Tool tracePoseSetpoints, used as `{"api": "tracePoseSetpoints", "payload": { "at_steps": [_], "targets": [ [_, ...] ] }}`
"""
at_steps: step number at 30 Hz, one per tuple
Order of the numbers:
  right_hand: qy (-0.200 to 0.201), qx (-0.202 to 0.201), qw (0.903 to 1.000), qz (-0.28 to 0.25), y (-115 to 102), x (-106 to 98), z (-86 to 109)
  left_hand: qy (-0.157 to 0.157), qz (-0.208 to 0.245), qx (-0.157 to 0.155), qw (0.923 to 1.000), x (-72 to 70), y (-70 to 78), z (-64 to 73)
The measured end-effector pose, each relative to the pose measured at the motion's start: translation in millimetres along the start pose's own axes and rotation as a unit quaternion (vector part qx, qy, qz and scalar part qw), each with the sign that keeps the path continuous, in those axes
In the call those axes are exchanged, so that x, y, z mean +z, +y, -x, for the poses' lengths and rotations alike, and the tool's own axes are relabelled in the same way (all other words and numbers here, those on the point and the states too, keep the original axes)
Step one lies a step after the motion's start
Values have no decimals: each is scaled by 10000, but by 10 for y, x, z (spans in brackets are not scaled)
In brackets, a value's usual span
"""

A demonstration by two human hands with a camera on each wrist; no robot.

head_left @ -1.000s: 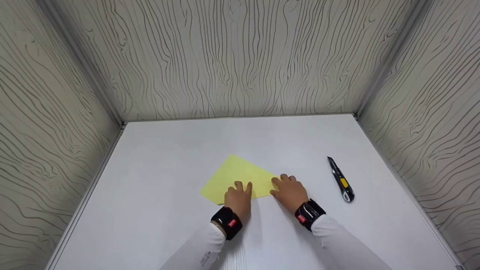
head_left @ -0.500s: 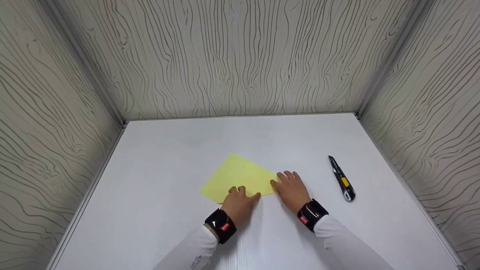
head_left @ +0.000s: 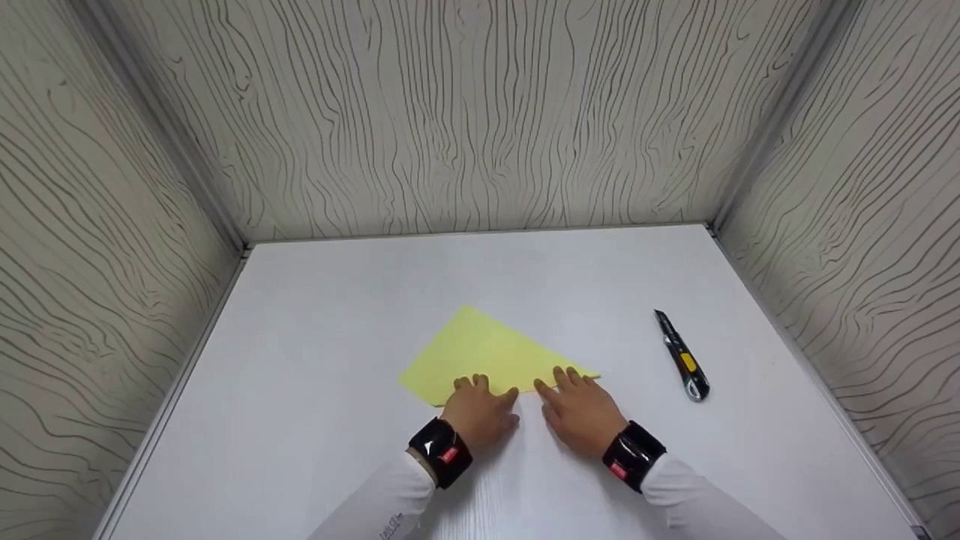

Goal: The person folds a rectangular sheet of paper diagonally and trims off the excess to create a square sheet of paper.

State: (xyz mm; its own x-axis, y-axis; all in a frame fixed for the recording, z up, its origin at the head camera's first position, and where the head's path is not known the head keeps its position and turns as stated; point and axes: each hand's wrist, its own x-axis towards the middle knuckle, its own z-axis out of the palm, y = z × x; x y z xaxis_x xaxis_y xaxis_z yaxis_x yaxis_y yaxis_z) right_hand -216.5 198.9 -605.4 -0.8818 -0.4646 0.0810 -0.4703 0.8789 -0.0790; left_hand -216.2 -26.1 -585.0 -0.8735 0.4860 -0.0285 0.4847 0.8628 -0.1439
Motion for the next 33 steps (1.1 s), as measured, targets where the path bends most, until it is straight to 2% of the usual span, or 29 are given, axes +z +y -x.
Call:
{"api": "tracePoseSetpoints", "payload": {
  "at_steps": [4, 10, 18, 24, 30, 33],
  "targets": [
    [96, 149, 9995, 251, 43, -62, 133, -165, 408, -152, 9989, -57, -12, 21],
    [185, 161, 9976, 651, 98, -73, 221, -342, 833, -281, 9955, -74, -24, 17],
    [235, 198, 9942, 1026, 188, -118, 311, -320, 819, -196, 9959, -47, -36, 17],
    [367, -142, 9884, 1465, 255, -117, 328, -267, 882, -266, 9954, -2, -39, -4],
    [319, 37, 9902, 1358, 270, -131, 304, -263, 906, -352, 9949, 42, -14, -13],
    [323, -125, 9885, 1473, 283, -142, 302, -232, 965, -423, 9942, 59, -3, 1]
  ]
}}
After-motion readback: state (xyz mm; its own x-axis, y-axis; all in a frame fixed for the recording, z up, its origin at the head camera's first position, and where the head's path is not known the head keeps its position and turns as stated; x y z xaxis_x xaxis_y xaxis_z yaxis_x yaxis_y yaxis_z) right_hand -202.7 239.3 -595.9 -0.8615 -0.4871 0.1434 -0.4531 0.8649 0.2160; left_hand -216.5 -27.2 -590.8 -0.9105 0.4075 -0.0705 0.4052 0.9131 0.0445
